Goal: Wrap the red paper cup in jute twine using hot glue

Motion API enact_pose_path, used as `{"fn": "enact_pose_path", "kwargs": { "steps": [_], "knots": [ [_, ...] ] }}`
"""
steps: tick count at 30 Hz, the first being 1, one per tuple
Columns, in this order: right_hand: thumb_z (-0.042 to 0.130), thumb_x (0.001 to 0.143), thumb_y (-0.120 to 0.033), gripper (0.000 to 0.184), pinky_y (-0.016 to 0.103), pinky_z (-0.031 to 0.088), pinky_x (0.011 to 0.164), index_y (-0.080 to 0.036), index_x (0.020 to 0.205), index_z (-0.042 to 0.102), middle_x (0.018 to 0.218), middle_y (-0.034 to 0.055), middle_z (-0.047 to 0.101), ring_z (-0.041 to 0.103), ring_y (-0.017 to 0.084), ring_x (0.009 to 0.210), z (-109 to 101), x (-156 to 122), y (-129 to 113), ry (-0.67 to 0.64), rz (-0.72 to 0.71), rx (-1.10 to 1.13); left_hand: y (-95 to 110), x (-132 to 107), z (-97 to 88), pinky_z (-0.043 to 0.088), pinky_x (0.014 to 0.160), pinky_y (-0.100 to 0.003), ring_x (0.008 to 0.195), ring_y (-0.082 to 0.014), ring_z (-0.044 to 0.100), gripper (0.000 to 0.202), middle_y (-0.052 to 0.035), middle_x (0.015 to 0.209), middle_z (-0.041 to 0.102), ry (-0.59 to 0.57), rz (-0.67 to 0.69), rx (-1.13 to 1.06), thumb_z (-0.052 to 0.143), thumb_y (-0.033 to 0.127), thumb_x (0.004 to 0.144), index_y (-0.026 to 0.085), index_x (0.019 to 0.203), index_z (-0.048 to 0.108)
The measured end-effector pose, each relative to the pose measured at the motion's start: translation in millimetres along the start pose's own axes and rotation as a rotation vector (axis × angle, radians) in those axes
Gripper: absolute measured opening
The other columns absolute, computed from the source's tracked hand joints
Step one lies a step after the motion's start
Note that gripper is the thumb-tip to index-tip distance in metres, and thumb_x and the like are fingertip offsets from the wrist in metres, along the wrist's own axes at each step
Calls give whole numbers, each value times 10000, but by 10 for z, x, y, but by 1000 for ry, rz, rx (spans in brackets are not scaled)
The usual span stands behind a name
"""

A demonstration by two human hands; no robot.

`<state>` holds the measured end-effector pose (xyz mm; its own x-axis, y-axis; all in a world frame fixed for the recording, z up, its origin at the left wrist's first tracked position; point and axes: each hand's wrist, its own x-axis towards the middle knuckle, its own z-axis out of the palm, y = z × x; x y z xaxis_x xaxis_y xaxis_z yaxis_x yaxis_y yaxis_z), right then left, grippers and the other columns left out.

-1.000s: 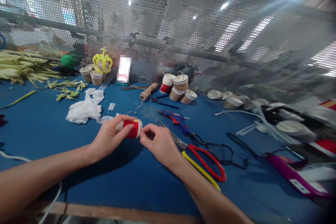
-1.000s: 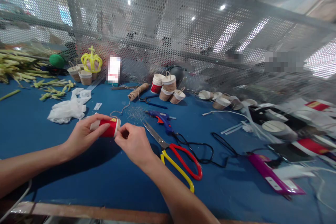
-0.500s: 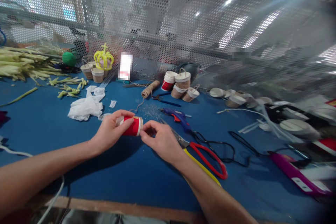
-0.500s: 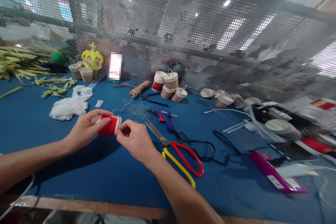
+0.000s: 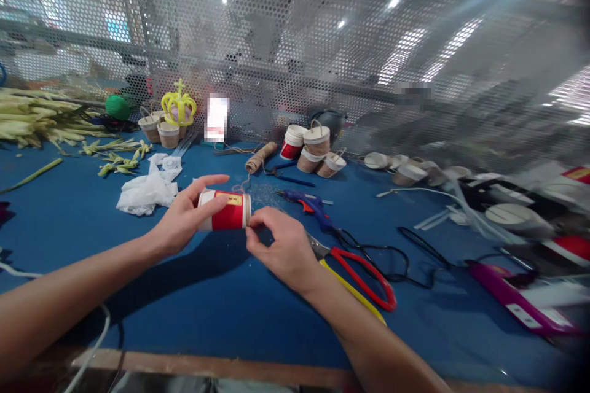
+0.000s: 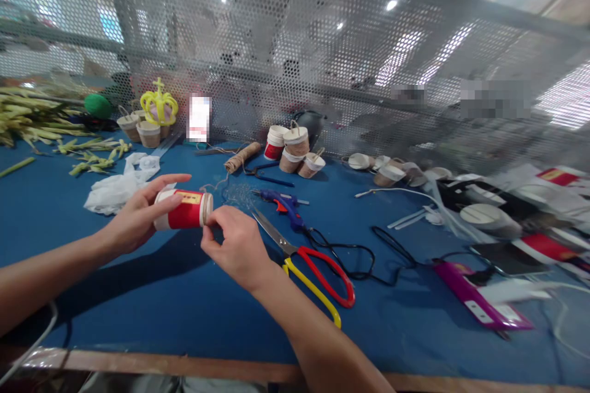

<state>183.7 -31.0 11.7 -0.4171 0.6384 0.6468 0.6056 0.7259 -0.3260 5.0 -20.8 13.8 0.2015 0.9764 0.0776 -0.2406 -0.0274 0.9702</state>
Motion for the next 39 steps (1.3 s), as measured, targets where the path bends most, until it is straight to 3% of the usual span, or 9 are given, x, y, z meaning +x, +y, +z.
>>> {"fn": "enact_pose_path", "kwargs": {
  "steps": [4, 7, 11, 17, 22, 27, 32, 39],
  "knots": [
    [500, 744, -128, 76, 271, 438, 631, -170, 690, 531, 684, 53, 612, 540, 153, 648, -18, 5, 22, -71, -122, 9, 19, 37, -13, 462, 529, -171, 584, -93, 588, 396, -20, 788, 664, -22, -108, -78, 679, 320, 688, 163, 1033, 566],
    [516, 785, -227, 98, 271, 440, 621, -180, 701, 536, 682, 35, 600, 536, 145, 639, -93, 32, 26, -46, 22, 123, -41, 39, -17, 464, 575, -169, 626, -92, 592, 361, -24, 809, 667, -56, -59, -30, 693, 289, 680, 145, 994, 587],
    [317, 886, -288, 295, 317, 436, 754, -187, 786, 575, 805, 60, 629, 569, 165, 793, -138, 50, 60, 67, 261, 224, -116, -8, -4, 465, 624, -207, 680, -121, 592, 355, -47, 875, 665, -163, 37, 200, 644, 294, 727, 136, 1040, 587],
    [287, 894, -384, 368, 353, 425, 861, -171, 932, 585, 937, 81, 664, 601, 182, 909, -82, 39, 72, -121, 458, 501, -153, -85, 16, 450, 698, -232, 821, -165, 578, 309, -86, 1019, 629, -294, 211, 491, 538, 276, 802, 124, 1067, 581],
    [278, 896, -419, 414, 369, 404, 913, -154, 1004, 577, 1013, 94, 658, 589, 188, 974, -108, 34, -1, -198, 415, 597, -193, -115, 13, 443, 673, -236, 771, -164, 574, 343, -62, 953, 639, -369, 182, 607, 513, 301, 812, 138, 1109, 567],
    [248, 911, -370, 413, 351, 421, 890, -153, 992, 590, 1037, 96, 645, 582, 179, 983, -86, 16, -24, -249, 339, 487, -208, -140, 29, 436, 625, -218, 688, -136, 563, 378, -53, 910, 641, -397, 136, 677, 504, 312, 816, 119, 1139, 541],
    [248, 916, -336, 398, 334, 427, 875, -170, 956, 607, 1010, 74, 651, 576, 170, 972, -68, 6, -30, -256, 276, 386, -218, -143, 39, 430, 607, -214, 662, -134, 569, 384, -16, 822, 649, -401, 181, 763, 506, 343, 820, 153, 1153, 533],
    [241, 914, -415, 452, 346, 416, 903, -166, 987, 612, 1049, 89, 640, 574, 180, 1005, -61, -3, -33, -259, 323, 436, -208, -155, 66, 449, 756, -269, 818, -181, 614, 364, -53, 992, 672, -368, 208, 765, 475, 313, 832, 158, 1152, 553]
  ]
}}
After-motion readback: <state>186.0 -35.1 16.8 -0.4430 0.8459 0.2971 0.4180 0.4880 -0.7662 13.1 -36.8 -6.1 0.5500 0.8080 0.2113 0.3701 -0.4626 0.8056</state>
